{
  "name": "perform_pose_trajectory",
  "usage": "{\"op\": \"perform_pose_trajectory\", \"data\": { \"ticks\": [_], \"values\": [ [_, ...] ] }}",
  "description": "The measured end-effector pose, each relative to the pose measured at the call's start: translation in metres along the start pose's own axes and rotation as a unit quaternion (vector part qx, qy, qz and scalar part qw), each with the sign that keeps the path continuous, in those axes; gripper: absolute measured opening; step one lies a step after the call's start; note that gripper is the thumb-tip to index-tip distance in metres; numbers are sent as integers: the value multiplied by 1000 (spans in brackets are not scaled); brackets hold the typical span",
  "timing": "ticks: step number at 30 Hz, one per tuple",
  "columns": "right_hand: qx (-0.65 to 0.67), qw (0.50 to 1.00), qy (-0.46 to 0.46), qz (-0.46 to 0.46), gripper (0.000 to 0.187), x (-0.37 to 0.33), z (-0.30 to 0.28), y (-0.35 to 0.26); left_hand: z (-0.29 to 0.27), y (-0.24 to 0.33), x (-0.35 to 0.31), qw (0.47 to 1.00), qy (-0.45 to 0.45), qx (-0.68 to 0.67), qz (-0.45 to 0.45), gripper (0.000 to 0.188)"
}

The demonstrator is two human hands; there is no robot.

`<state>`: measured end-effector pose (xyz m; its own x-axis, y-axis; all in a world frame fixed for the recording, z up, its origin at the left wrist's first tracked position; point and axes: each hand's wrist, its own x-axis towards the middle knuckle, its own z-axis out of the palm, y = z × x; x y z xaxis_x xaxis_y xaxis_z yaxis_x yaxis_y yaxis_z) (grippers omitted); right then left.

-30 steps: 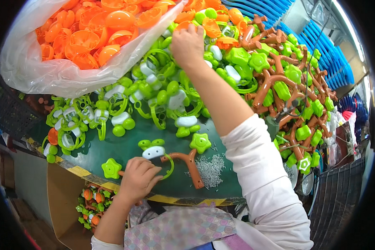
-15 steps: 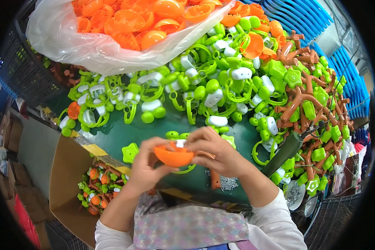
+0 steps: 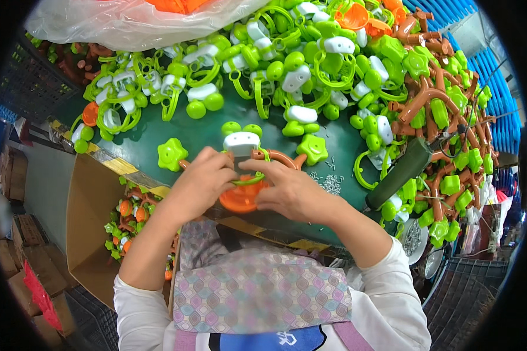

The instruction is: The person assembles small plastic toy components on a workbench. They pick up green and orange parts, attach them together, and use a handheld power tool to fasten screws. Completed units are placed into a cardboard box.

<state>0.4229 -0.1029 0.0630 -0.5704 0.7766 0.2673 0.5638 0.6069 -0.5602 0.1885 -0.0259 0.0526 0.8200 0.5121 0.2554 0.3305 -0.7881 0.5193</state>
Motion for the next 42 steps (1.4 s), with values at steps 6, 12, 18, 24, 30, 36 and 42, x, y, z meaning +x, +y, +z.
{"op": "perform_pose_trajectory", "data": {
  "ticks": [6, 12, 18, 24, 30, 36, 42],
  "values": [
    [-76, 994, 72, -40, 14, 1, 25, 30, 14, 40, -22, 960, 147, -69, -227, 24],
    [-111, 987, 64, -99, 19, 3, 23, 10, 43, 53, -25, 573, 170, -720, -352, 38],
    [-79, 962, 255, -60, 54, -2, 4, 14, 60, 44, -15, 556, 274, -722, -308, 46],
    [-206, 965, 129, 98, 38, 9, 11, 21, 68, 48, -9, 540, 344, -731, -235, 58],
    [-201, 952, 229, -41, 20, 66, -8, 6, 84, 33, -15, 586, 372, -680, -235, 56],
    [-239, 961, -100, -99, 17, 145, 22, 15, 84, 21, -12, 580, 342, -707, -218, 55],
    [-209, 950, -85, -214, 32, 171, 5, 33, 70, 15, -15, 553, 336, -711, -275, 45]
  ]
}}
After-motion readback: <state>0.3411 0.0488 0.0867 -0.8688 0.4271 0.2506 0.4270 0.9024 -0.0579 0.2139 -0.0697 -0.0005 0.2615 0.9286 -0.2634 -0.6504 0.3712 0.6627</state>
